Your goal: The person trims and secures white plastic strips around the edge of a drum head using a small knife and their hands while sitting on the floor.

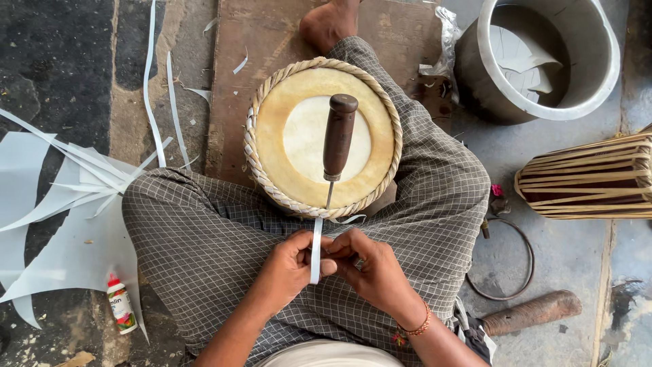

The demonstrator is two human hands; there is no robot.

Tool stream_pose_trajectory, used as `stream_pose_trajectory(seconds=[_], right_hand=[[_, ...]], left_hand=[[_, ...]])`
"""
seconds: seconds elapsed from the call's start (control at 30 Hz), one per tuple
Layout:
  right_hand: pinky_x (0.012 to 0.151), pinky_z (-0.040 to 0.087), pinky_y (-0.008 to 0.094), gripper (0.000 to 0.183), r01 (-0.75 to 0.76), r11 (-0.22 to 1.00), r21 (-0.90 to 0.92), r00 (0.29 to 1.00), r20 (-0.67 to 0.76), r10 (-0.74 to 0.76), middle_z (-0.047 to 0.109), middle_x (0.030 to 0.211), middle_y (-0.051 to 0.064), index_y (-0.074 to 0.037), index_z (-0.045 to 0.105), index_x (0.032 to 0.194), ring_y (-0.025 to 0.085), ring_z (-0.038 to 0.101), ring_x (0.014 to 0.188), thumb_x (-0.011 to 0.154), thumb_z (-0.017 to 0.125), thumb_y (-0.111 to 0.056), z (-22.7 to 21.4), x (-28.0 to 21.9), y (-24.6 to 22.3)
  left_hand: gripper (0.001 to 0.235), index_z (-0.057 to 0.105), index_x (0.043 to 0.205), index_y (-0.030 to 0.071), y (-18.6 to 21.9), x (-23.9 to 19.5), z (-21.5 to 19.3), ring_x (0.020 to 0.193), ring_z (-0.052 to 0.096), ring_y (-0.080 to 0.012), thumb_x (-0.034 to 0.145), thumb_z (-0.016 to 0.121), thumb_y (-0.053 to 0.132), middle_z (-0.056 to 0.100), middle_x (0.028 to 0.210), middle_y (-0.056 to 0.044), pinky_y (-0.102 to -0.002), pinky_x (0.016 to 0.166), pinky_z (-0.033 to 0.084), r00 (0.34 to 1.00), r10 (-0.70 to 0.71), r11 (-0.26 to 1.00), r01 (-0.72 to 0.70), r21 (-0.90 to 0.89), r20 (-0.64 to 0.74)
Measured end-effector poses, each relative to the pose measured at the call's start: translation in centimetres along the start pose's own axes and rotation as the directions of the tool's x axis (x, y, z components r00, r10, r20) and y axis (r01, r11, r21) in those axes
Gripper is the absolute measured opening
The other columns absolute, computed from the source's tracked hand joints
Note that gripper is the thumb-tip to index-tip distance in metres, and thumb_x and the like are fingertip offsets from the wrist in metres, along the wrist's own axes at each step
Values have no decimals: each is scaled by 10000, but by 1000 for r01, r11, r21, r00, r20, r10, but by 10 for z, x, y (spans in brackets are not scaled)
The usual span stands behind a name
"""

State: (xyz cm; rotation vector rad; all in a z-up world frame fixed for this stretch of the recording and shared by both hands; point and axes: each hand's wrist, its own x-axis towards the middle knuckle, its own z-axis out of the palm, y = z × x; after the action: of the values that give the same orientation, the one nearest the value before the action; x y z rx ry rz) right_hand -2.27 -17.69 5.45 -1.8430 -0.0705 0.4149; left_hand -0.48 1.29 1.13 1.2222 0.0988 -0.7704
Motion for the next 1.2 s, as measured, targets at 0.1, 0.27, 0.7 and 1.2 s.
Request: stream_pose_trajectory(seconds=[0.1,0.27,0.7,1.2], right_hand=[[787,640,290,225,80,992,-96,996,-18,-82,793,993,98,-3,641,1069,184,809,950,869,734,41,-2,2,-8],[702,637,273,244,94,979,-179,991,-74,-109,772,937,83,-12,574,1100,154,780,838,906,721,-10,-3,5,-12],[668,611,247,215,215,935,-283,929,-236,-285,745,885,60,-23,660,1112,116,745,789,918,744,-62,-18,12,-23],[671,605,245,180,258,928,-270,925,-207,-318,737,909,65,-22,669,1080,112,736,792,924,744,-68,-20,11,-15]], left_hand=[[268,750,1062,60,7,2,0,735,648,-73,800,808,60,657,920,36,-256,620,563,996,38,991,-27,133,-77],[191,790,1017,73,4,1,-5,724,678,-82,830,823,92,705,873,-20,-246,607,557,960,264,816,-172,551,-90],[111,728,1012,-20,-18,21,-4,677,656,-68,963,680,68,745,831,-67,-233,581,534,903,208,973,-232,-19,-377],[133,717,989,-17,-29,24,-2,560,618,-90,931,701,101,718,764,-74,-252,470,506,899,119,948,-229,-220,-421]])
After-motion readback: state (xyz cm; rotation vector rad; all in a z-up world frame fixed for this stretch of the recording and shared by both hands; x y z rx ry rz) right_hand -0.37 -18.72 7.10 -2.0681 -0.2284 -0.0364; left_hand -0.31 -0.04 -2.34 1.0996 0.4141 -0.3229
